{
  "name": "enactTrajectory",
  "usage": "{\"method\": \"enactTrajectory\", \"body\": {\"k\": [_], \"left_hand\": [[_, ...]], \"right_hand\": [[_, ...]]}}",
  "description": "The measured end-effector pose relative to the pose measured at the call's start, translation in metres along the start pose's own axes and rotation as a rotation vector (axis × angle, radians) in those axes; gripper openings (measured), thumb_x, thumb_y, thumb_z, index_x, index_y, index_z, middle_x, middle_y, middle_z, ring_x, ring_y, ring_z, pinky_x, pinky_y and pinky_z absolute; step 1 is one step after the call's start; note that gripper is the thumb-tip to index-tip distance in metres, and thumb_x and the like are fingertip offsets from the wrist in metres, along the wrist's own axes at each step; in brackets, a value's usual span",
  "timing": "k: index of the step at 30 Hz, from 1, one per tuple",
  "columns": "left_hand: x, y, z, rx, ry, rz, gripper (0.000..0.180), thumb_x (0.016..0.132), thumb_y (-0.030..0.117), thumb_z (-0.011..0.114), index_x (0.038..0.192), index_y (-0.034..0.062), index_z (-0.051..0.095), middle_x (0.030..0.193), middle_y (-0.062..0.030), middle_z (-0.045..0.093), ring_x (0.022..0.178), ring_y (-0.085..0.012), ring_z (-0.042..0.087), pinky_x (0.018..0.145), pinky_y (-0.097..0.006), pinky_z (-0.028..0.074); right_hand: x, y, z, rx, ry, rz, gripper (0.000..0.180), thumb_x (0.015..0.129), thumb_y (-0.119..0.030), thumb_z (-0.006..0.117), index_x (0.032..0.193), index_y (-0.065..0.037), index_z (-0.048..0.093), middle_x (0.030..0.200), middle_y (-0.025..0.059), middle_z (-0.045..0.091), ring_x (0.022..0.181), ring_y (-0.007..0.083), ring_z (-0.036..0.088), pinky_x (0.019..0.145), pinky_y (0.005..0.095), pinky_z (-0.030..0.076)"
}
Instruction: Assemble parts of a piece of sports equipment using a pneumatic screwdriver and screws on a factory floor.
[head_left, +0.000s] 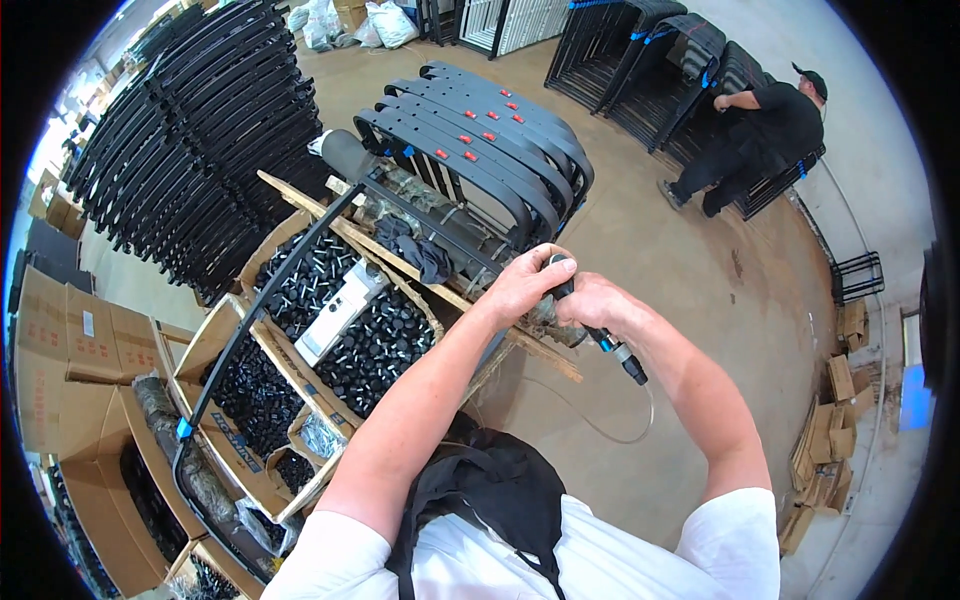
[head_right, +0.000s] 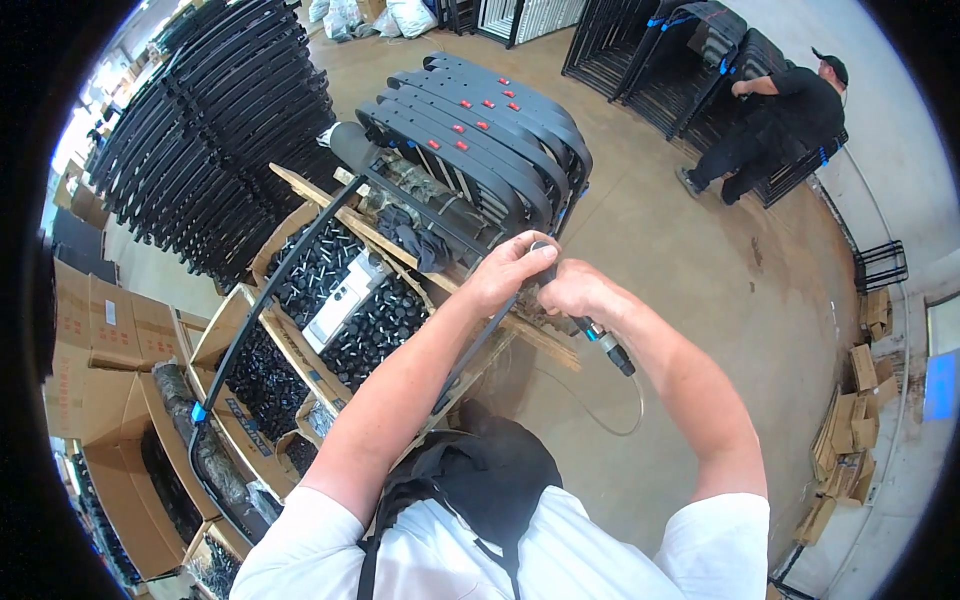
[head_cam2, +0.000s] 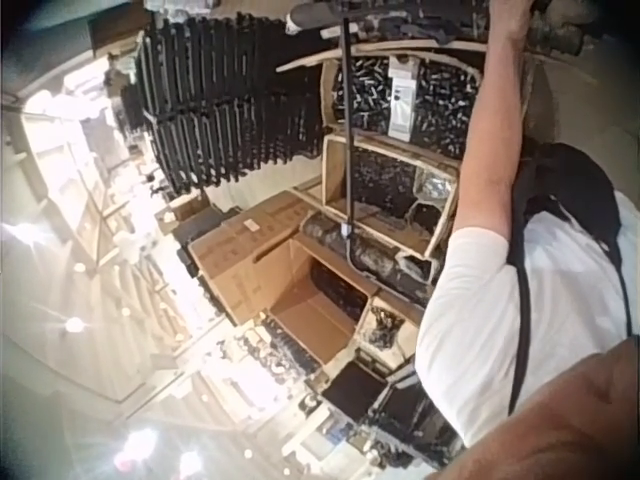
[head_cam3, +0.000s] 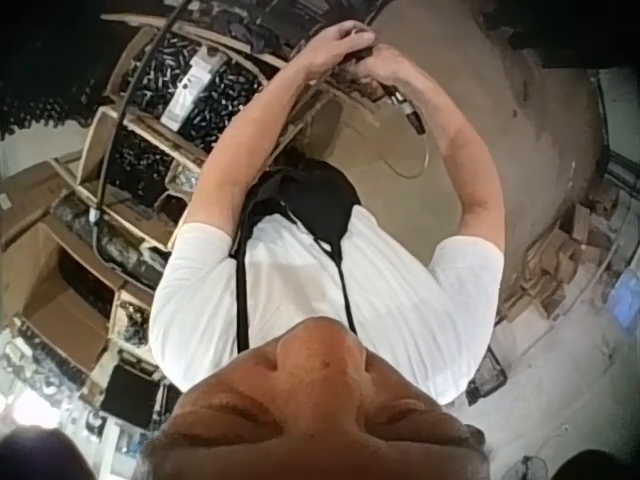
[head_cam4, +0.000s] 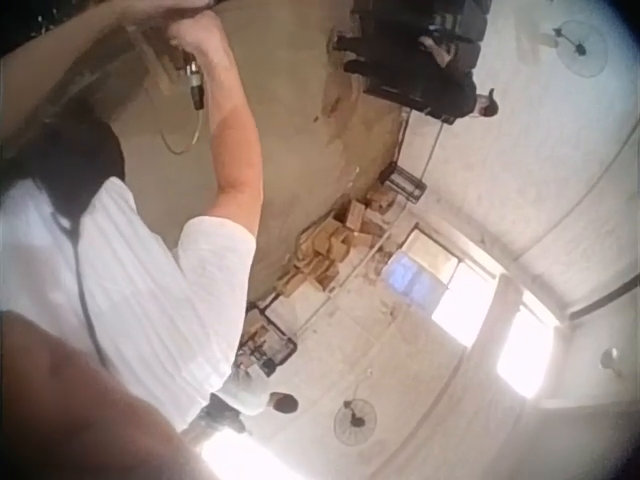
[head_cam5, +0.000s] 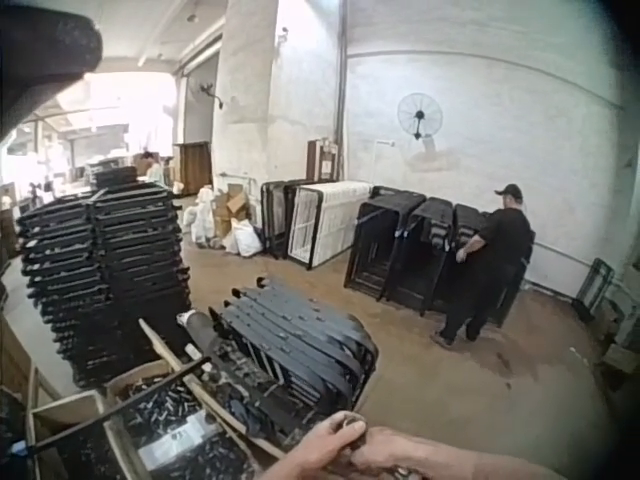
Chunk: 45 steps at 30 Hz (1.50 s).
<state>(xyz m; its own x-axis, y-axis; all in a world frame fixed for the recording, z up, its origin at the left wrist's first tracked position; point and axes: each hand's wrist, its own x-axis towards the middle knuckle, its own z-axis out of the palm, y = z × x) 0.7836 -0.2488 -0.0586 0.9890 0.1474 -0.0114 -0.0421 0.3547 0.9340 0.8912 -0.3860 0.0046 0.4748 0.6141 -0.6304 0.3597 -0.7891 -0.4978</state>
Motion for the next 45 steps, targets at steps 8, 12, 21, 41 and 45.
{"method": "enactTrajectory", "body": {"k": [8,12,21,41,45], "left_hand": [[0.002,0.012,0.003,-0.070,0.025,-0.064,0.038,0.101,0.037,0.074,0.118,0.0039,0.070,0.103,-0.0036,0.069,0.094,-0.0128,0.062,0.085,-0.032,0.053],[0.009,0.015,-0.010,-0.158,0.015,-0.026,0.036,0.099,0.036,0.077,0.113,0.0033,0.072,0.100,-0.0036,0.070,0.091,-0.0125,0.062,0.082,-0.032,0.054],[0.000,0.107,-0.124,-0.082,0.247,0.132,0.025,0.100,0.029,0.074,0.110,0.0059,0.071,0.099,-0.0026,0.070,0.087,-0.0120,0.064,0.078,-0.030,0.053],[0.037,0.154,-0.365,-0.121,0.699,0.216,0.027,0.097,0.031,0.071,0.103,0.0054,0.072,0.096,-0.0050,0.069,0.085,-0.0155,0.065,0.073,-0.033,0.053],[0.039,0.149,-0.368,-0.167,0.682,0.208,0.026,0.097,0.032,0.072,0.101,0.0062,0.072,0.095,-0.0042,0.069,0.084,-0.0145,0.064,0.073,-0.032,0.052]], "right_hand": [[-0.017,-0.020,-0.003,0.078,0.080,0.035,0.012,0.070,-0.010,0.073,0.074,-0.004,0.063,0.070,0.0037,0.062,0.065,0.0169,0.058,0.060,0.0352,0.043],[-0.010,-0.033,0.000,0.110,0.124,0.007,0.010,0.069,-0.009,0.072,0.076,-0.004,0.065,0.069,0.0037,0.063,0.066,0.0172,0.059,0.060,0.0355,0.047],[0.024,-0.204,-0.014,-0.232,0.145,-0.143,0.032,0.085,-0.028,0.068,0.089,0.003,0.075,0.077,0.0124,0.076,0.063,0.0229,0.074,0.067,0.0390,0.058],[0.245,-0.390,0.003,-0.468,0.022,-0.348,0.037,0.091,-0.034,0.061,0.087,-0.002,0.079,0.076,0.0116,0.078,0.081,0.0255,0.078,0.083,0.0397,0.059],[0.255,-0.386,0.005,-0.490,0.007,-0.355,0.037,0.092,-0.034,0.060,0.091,-0.002,0.079,0.078,0.0126,0.078,0.082,0.0261,0.078,0.084,0.0402,0.059]]}}
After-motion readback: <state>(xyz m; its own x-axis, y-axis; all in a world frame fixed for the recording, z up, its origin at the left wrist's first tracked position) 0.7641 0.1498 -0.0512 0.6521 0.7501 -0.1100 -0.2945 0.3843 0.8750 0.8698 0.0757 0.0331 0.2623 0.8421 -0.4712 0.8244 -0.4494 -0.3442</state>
